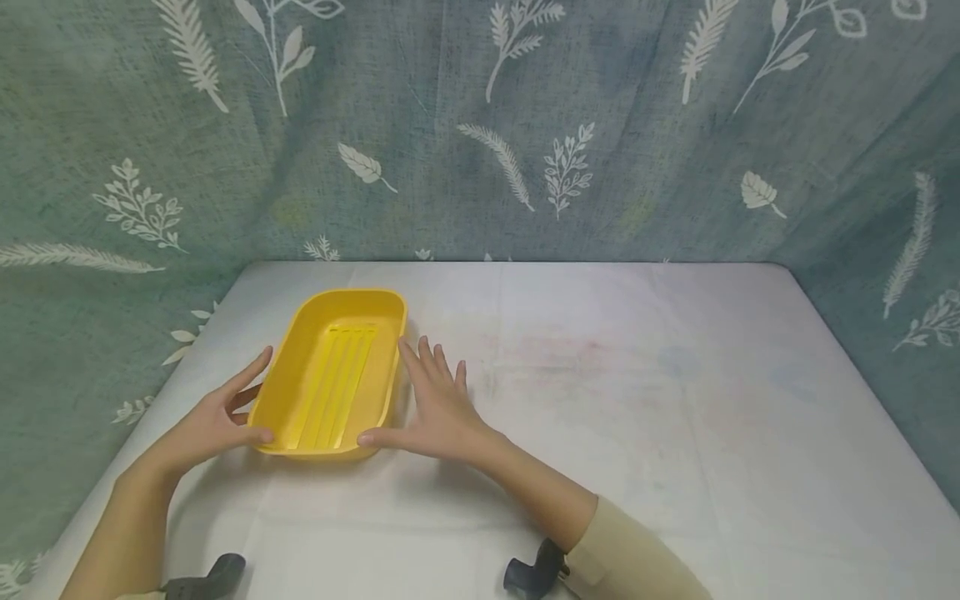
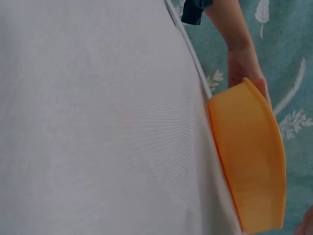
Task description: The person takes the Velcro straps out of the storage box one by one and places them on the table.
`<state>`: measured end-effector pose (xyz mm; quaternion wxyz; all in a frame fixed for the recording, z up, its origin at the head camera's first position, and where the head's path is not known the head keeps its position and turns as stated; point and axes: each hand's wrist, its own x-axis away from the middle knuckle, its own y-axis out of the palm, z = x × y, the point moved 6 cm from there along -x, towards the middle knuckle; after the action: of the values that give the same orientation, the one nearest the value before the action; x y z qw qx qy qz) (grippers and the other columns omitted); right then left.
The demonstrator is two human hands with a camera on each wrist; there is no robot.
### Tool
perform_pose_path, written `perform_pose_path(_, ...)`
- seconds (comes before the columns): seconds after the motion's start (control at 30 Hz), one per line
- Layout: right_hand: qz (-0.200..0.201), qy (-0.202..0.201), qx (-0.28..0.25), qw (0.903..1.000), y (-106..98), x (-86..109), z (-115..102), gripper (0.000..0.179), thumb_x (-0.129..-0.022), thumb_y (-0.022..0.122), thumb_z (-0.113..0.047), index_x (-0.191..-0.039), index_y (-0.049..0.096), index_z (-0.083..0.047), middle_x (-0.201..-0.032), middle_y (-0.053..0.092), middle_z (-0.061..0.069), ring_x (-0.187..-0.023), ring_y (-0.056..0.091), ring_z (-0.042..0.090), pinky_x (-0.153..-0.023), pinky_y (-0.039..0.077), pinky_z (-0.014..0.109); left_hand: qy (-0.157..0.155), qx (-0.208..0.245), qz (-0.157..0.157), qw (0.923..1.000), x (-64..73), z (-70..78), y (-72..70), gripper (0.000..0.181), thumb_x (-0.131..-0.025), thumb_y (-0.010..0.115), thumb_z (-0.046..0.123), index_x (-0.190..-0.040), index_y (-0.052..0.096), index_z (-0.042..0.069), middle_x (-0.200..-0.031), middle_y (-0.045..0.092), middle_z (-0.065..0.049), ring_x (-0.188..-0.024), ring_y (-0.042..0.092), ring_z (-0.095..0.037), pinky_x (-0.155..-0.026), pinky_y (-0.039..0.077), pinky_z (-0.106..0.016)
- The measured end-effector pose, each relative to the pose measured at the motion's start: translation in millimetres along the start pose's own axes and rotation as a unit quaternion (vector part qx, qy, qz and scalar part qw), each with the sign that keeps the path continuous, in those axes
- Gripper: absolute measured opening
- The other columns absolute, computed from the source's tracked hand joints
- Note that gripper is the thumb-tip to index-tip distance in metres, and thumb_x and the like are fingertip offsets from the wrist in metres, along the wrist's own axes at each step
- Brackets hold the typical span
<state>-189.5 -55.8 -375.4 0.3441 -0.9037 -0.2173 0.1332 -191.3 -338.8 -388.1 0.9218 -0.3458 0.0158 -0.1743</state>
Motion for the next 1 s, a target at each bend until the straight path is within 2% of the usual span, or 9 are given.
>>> perform_pose_path(0.17, 0.001, 0.002, -0.050, 0.9988, 7.5, -7.8, 3.2, 0.117, -0.070, 0.075, -0.059, -0.152, -0.002, -0.029, -0.160, 0.001, 0.004, -0.146, 0.002, 0.028, -0.114, 0.001, 0.061, 0.006, 0.043, -0.016, 0.9989, 0.3, -5.9, -2.8, 0.099, -0.082, 0.071, 0.004, -0.153, 0.007, 0.030, -0.159, 0.007, -0.012, -0.113, 0.041, 0.019, -0.082, 0.050, -0.015)
perform_pose_path(0.27, -0.009, 0.006, -0.083, 0.9965, 14.1, -12.3, 6.4, 0.118, -0.068, 0.079, -0.054, -0.153, 0.001, -0.027, -0.160, 0.005, 0.002, -0.146, 0.003, 0.024, -0.113, 0.003, 0.063, 0.004, 0.078, -0.036, 0.9963, -1.0, -10.9, -2.5, 0.096, -0.085, 0.071, 0.014, -0.152, 0.006, 0.032, -0.156, 0.009, -0.023, -0.113, 0.046, 0.014, -0.082, 0.051, -0.018)
perform_pose_path(0.33, -0.019, 0.010, -0.104, 0.9944, 18.3, -14.6, 8.5, 0.118, -0.068, 0.081, -0.050, -0.153, 0.003, -0.024, -0.159, 0.008, 0.001, -0.147, 0.003, 0.021, -0.112, 0.004, 0.064, -0.003, 0.096, -0.049, 0.9942, -2.2, -15.1, -1.9, 0.094, -0.086, 0.071, 0.022, -0.153, 0.005, 0.031, -0.155, 0.011, -0.025, -0.113, 0.047, 0.012, -0.083, 0.051, -0.018)
perform_pose_path(0.47, -0.031, 0.018, -0.145, 0.9888, 24.6, -17.9, 11.8, 0.119, -0.067, 0.084, -0.043, -0.153, 0.006, -0.020, -0.159, 0.009, -0.001, -0.146, 0.003, 0.016, -0.113, 0.003, 0.063, -0.005, 0.106, -0.059, 0.9926, -3.1, -21.7, -1.6, 0.095, -0.085, 0.072, 0.029, -0.153, 0.006, 0.027, -0.158, 0.015, -0.012, -0.115, 0.048, 0.010, -0.086, 0.047, -0.015)
perform_pose_path(0.6, -0.040, 0.020, -0.167, 0.9850, 30.2, -20.2, 13.3, 0.119, -0.066, 0.085, -0.039, -0.153, 0.006, -0.018, -0.159, 0.007, 0.001, -0.146, 0.004, 0.016, -0.114, 0.005, 0.061, 0.003, 0.133, -0.056, 0.9895, -1.1, -23.3, 1.0, 0.097, -0.082, 0.074, 0.026, -0.153, 0.008, 0.025, -0.156, 0.022, 0.003, -0.117, 0.047, 0.010, -0.089, 0.045, -0.013)
perform_pose_path(0.8, -0.058, 0.037, -0.186, 0.9800, 37.9, -21.8, 14.9, 0.121, -0.066, 0.086, -0.038, -0.153, 0.004, -0.023, -0.160, 0.001, 0.004, -0.146, 0.006, 0.018, -0.116, 0.018, 0.049, 0.024, 0.177, -0.049, 0.9827, 0.1, -21.6, 5.8, 0.097, -0.082, 0.074, 0.021, -0.153, 0.008, 0.021, -0.149, 0.031, 0.015, -0.119, 0.049, 0.006, -0.089, 0.049, -0.016)
perform_pose_path(0.9, -0.063, 0.049, -0.199, 0.9768, 37.5, -21.4, 16.1, 0.120, -0.066, 0.085, -0.038, -0.153, 0.004, -0.024, -0.159, -0.001, 0.005, -0.146, 0.008, 0.019, -0.117, 0.020, 0.045, 0.023, 0.189, -0.052, 0.9803, -2.2, -22.2, 8.5, 0.096, -0.083, 0.074, 0.019, -0.153, 0.009, 0.021, -0.146, 0.035, 0.014, -0.117, 0.054, 0.000, -0.088, 0.051, -0.021)
perform_pose_path(1.0, -0.064, 0.052, -0.207, 0.9747, 36.2, -21.4, 17.0, 0.118, -0.067, 0.085, -0.038, -0.153, 0.004, -0.026, -0.159, -0.003, 0.004, -0.146, 0.008, 0.020, -0.117, 0.019, 0.045, 0.014, 0.191, -0.051, 0.9802, -4.3, -23.3, 9.8, 0.095, -0.083, 0.073, 0.019, -0.153, 0.009, 0.023, -0.151, 0.033, 0.003, -0.115, 0.056, -0.002, -0.087, 0.052, -0.022)
